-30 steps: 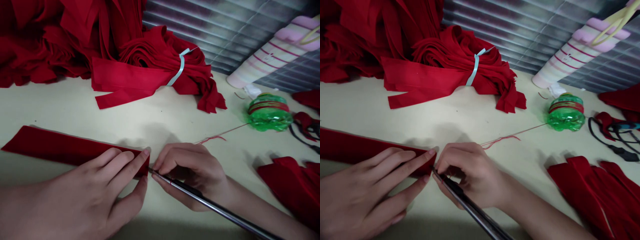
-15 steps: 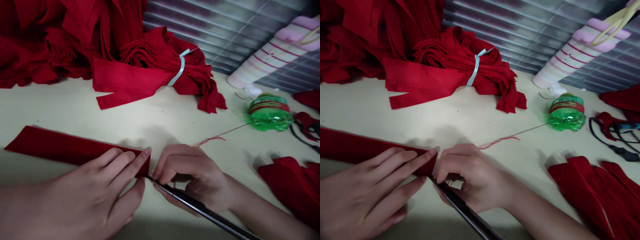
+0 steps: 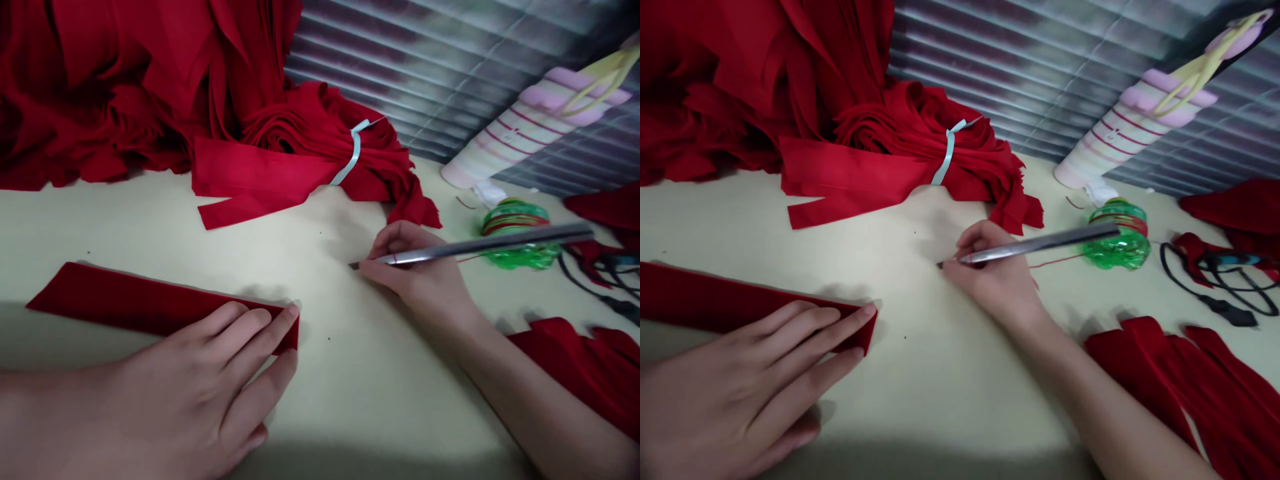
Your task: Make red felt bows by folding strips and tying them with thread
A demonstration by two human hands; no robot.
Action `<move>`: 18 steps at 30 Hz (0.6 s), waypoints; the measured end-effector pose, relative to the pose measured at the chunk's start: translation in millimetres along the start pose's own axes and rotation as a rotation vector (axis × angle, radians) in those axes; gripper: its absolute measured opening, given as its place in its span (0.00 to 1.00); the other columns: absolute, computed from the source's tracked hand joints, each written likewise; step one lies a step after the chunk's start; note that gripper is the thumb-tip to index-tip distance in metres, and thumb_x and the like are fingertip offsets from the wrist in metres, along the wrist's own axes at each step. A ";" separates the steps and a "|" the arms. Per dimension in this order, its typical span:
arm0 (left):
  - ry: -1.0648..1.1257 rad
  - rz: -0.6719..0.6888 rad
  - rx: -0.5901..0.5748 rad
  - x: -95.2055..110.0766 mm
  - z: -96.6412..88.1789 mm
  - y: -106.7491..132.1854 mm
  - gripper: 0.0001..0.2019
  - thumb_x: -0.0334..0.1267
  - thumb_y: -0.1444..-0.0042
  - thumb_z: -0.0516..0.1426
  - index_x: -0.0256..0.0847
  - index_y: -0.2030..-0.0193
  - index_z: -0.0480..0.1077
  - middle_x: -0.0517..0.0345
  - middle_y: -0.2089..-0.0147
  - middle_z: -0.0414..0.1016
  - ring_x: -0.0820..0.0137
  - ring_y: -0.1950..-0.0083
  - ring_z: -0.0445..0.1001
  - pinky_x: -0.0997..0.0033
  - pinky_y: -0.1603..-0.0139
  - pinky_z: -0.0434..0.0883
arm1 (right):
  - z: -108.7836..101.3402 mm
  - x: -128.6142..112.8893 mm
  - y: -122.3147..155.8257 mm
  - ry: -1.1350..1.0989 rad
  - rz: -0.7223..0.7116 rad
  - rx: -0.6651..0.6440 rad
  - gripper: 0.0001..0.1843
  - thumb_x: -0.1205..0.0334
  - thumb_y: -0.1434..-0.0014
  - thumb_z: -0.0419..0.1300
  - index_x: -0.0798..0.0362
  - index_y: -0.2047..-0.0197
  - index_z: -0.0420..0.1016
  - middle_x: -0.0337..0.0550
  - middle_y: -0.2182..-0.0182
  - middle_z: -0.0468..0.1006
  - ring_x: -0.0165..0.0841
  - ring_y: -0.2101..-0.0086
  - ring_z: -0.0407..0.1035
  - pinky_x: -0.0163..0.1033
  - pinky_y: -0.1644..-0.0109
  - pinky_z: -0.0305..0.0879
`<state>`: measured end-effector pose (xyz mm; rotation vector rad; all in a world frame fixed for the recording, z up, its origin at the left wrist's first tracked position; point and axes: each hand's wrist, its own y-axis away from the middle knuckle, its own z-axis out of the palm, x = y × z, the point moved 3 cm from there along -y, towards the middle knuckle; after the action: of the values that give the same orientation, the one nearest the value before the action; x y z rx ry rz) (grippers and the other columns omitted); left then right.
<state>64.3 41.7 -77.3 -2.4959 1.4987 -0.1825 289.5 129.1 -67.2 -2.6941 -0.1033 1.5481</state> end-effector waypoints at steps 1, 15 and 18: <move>-0.006 0.003 -0.005 -0.2 -0.6 -0.5 0.23 0.46 0.41 0.48 0.32 0.44 0.62 0.38 0.39 0.61 0.50 0.41 0.59 0.50 0.39 0.46 | -7.1 6.0 -6.5 0.021 0.075 0.052 0.14 0.68 0.58 0.64 0.51 0.71 0.61 0.32 0.81 0.68 0.25 0.85 0.59 0.30 0.86 0.53; 0.065 0.100 -0.125 -12.5 -14.5 -3.0 0.23 0.45 0.40 0.46 0.34 0.43 0.60 0.34 0.40 0.58 0.48 0.42 0.60 0.51 0.48 0.62 | -63.0 4.9 -4.9 0.481 0.275 -0.658 0.10 0.63 0.44 0.54 0.54 0.76 0.67 0.37 0.81 0.68 0.24 0.81 0.61 0.33 0.76 0.55; 0.099 0.095 -0.128 -10.6 -32.1 -6.7 0.19 0.42 0.40 0.47 0.33 0.47 0.63 0.37 0.42 0.61 0.54 0.44 0.62 0.57 0.47 0.63 | -74.0 -6.7 -5.9 0.911 0.167 -0.384 0.05 0.65 0.46 0.57 0.55 0.72 0.71 0.50 0.71 0.75 0.34 0.70 0.70 0.39 0.67 0.60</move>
<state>58.0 50.0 -44.5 -2.5402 1.7153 -0.2023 349.8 134.8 -23.8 -3.4754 -0.1566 0.1892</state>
